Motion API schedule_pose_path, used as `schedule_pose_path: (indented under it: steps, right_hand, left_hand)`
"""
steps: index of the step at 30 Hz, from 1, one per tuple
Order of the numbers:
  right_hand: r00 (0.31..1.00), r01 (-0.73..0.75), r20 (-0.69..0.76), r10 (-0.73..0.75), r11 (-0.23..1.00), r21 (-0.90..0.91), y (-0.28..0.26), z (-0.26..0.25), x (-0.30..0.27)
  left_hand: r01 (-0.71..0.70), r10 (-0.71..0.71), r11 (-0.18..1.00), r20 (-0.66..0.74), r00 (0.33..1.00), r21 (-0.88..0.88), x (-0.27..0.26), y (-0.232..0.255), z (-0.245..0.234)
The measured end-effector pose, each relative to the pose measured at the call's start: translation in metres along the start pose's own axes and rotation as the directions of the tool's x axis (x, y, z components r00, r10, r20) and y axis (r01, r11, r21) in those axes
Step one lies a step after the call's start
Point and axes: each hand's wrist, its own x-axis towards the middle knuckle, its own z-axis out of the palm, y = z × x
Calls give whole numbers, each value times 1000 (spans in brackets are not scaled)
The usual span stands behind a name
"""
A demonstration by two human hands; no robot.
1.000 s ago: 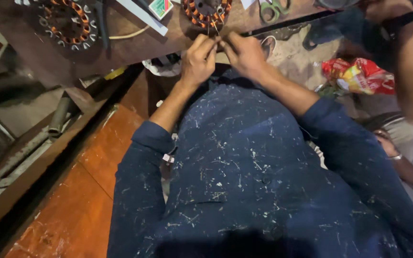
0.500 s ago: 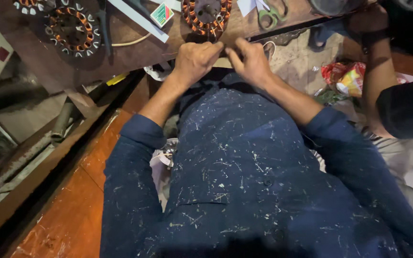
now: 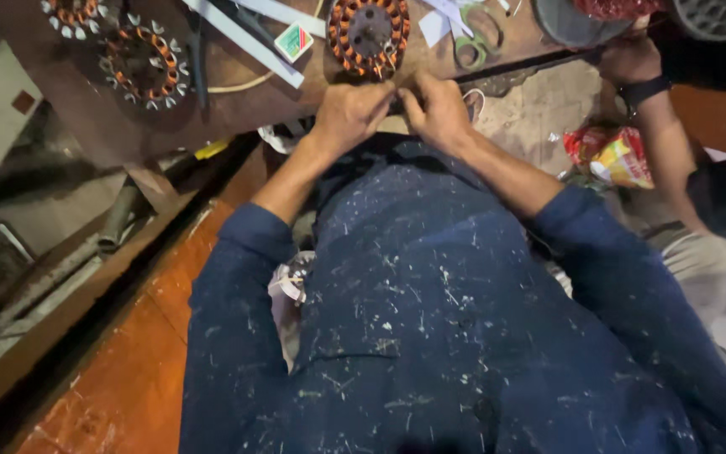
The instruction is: The person winds copper wire around a motor stator, trims the wire with scissors, and wraps the ends with white tape. They repeat this process on multiple stators placed on a wooden workbench.
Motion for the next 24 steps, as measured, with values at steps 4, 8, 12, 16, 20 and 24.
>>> schedule_pose_path:
  steps: [4,8,12,16,20,24]
  right_hand:
    - [996,82,37,-78,985,-150,2,-4,14]
    - [993,58,107,-46,991,-117,5,-3,-1]
    - [994,105,53,-98,983,-150,10,-11,11]
    - [987,73,152,-53,988,-133,16,-15,15]
    - [987,99,136,-80,986,-136,17,-13,5]
    - [967,207,-109,-229,962,-179,12,-34,26]
  left_hand:
    - [-4,4,1000,-11,1000,14,8,-11,-2]
    - [50,-50,999,-9,999,8,-10,2,4]
    - [80,-80,997,-91,993,-3,-7,4,7]
    - [87,-85,996,-88,993,19,-3,3,9]
    - [119,-119,993,-106,987,2,-20,9,9]
    - [258,-257,966,-184,949,-15,-14,10,20]
